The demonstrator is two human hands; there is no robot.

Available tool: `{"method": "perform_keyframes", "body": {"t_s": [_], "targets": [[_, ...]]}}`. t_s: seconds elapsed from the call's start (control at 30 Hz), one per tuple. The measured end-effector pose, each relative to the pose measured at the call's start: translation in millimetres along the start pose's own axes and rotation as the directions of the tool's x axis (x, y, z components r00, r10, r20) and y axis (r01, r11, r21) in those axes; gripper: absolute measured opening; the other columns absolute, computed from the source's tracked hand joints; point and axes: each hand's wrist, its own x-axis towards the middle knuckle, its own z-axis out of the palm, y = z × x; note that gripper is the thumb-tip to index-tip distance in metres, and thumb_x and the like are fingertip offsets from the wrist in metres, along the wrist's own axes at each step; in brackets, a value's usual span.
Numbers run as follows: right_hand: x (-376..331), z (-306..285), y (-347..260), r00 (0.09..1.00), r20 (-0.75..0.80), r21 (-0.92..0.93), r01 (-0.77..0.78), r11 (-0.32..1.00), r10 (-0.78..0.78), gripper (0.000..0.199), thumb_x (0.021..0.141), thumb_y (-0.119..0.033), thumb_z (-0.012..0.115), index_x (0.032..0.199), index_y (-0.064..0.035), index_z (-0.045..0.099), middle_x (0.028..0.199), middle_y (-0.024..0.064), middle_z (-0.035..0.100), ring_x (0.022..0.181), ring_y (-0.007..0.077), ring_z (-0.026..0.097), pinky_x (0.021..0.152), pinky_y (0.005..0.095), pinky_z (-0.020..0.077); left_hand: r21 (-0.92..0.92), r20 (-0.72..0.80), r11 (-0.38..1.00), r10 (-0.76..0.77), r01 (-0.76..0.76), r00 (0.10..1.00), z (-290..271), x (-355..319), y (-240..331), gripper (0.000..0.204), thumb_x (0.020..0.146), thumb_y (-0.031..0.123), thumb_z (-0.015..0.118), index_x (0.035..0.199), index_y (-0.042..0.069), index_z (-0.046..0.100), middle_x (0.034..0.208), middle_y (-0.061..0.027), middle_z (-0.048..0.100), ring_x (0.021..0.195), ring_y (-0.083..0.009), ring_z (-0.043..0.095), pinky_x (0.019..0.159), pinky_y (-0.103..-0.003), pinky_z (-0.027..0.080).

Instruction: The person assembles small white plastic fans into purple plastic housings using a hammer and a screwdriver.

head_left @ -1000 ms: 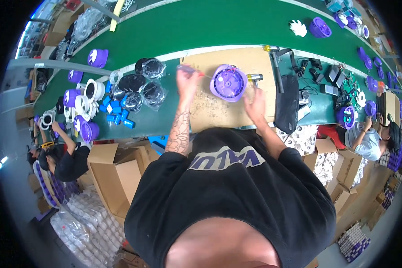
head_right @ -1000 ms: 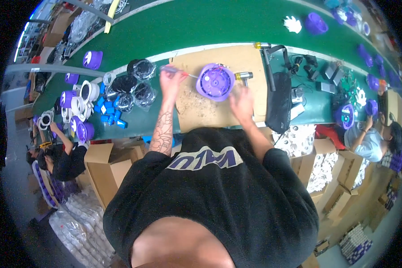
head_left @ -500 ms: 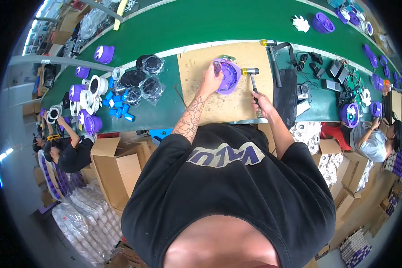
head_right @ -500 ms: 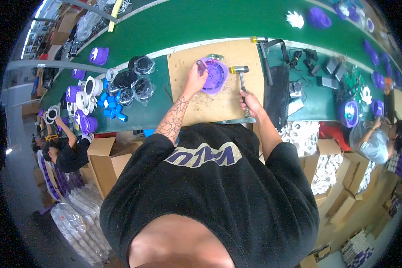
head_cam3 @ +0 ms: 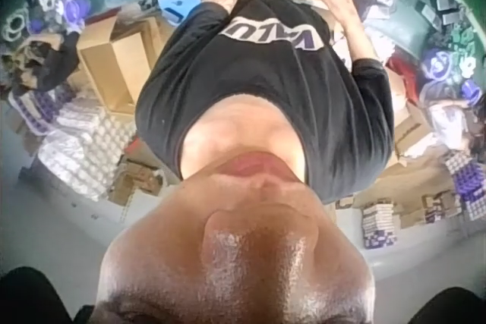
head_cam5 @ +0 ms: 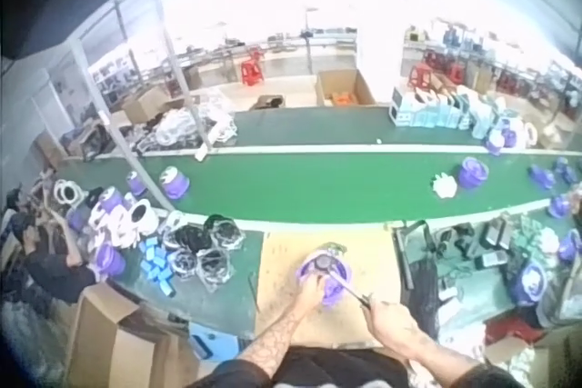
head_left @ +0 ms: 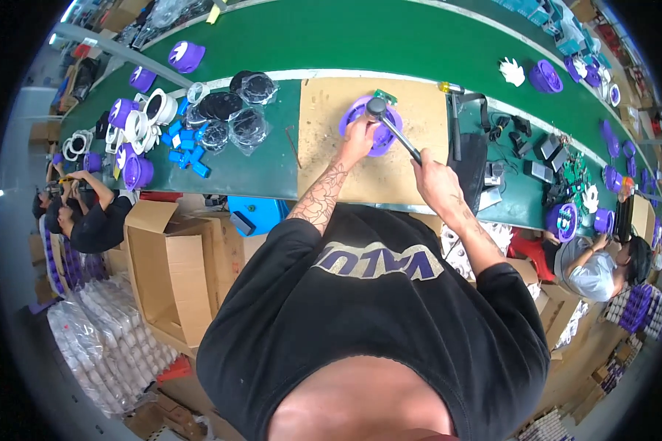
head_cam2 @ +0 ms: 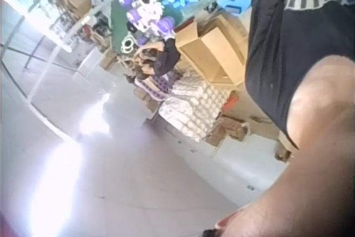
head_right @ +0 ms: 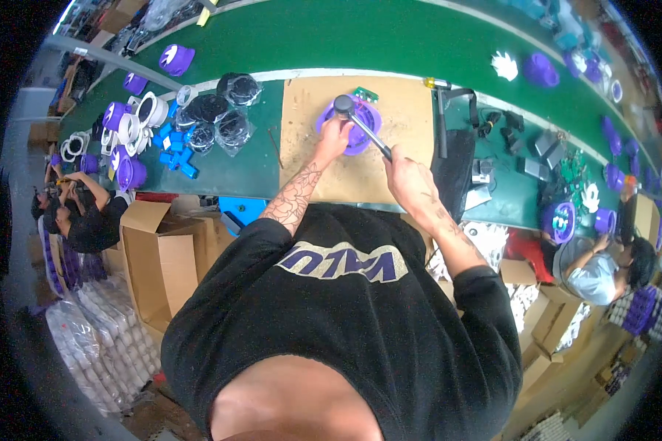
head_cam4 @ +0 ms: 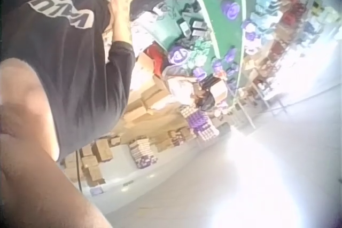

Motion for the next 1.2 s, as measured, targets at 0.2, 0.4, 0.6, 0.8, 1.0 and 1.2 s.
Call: {"method": "perform_keyframes", "body": {"t_s": [0.2, 0.4, 0.6, 0.8, 1.0, 1.2], "targets": [[-12, -31, -26, 0.962, -0.273, 0.183, 0.049, 0.982, 0.003, 0.022, 0.096, -0.025, 0.053, 0.098, -0.0031, 0.047, 0.069, 0.0266, 0.061, 0.067, 0.0468, 0.061, 0.058, 0.0538, 0.0486, -0.011, -0.038, 0.996, -0.09, 0.089, 0.995, -12, -5, 7, 0.026, 0.089, 0.009, 0.06, 0.114, 0.002, 0.057, 0.091, -0.0223, 0.065, 0.085, -0.039, 0.065, 0.072, -0.044, 0.051], [0, -11, -2, 0.986, -0.158, 0.04, 0.054, 0.998, -0.047, 0.02, 0.096, -0.02, 0.053, 0.097, -0.0011, 0.046, 0.064, 0.0297, 0.058, 0.065, 0.0476, 0.061, 0.052, 0.0551, 0.0467, -0.013, -0.203, 0.999, 0.047, -0.051, 0.978, 13, -9, -20, 0.03, 0.088, 0.011, 0.063, 0.116, 0.0, 0.061, 0.095, -0.0211, 0.067, 0.089, -0.0352, 0.067, 0.078, -0.041, 0.052], [0, -2, -8, 0.993, 0.096, -0.067, -0.07, 0.995, 0.076, 0.022, 0.095, -0.023, 0.049, 0.097, -0.0003, 0.048, 0.08, 0.032, 0.062, 0.082, 0.0494, 0.062, 0.073, 0.0579, 0.048, -0.073, -0.003, 0.991, -0.112, 0.112, 0.994, 2, -7, 4, 0.025, 0.088, 0.011, 0.063, 0.111, 0.0, 0.062, 0.094, -0.0221, 0.066, 0.088, -0.0355, 0.067, 0.076, -0.041, 0.052], [-8, -47, -38, 0.977, -0.21, 0.142, 0.059, 0.988, -0.028, 0.022, 0.096, -0.024, 0.052, 0.096, -0.0021, 0.048, 0.068, 0.0275, 0.061, 0.068, 0.046, 0.063, 0.058, 0.0529, 0.0512, -0.066, -0.203, 0.998, -0.031, 0.018, 0.979, 1, -10, -10, 0.024, 0.087, 0.01, 0.063, 0.109, 0.0, 0.06, 0.091, -0.0205, 0.066, 0.085, -0.038, 0.066, 0.072, -0.042, 0.052], [2, -9, 1, 0.992, -0.121, -0.019, 0.033, 0.999, -0.035, 0.022, 0.095, -0.02, 0.054, 0.101, -0.0016, 0.045, 0.065, 0.0296, 0.059, 0.067, 0.0486, 0.061, 0.056, 0.0551, 0.0479, -0.022, -0.19, 1.0, 0.0, -0.005, 0.982, 16, -16, -23, 0.024, 0.087, 0.01, 0.064, 0.108, -0.001, 0.06, 0.09, -0.0214, 0.066, 0.084, -0.038, 0.066, 0.073, -0.042, 0.052], [25, -14, 27, 0.958, -0.252, 0.094, -0.117, 0.989, 0.137, 0.027, 0.097, -0.029, 0.049, 0.097, -0.0016, 0.046, 0.072, 0.0299, 0.062, 0.074, 0.0483, 0.062, 0.065, 0.0559, 0.05, -0.029, -0.115, 0.999, -0.021, 0.018, 0.993, 0, -10, -15, 0.022, 0.086, 0.006, 0.064, 0.106, -0.001, 0.057, 0.087, -0.0211, 0.064, 0.08, -0.0366, 0.064, 0.071, -0.041, 0.05]]}}
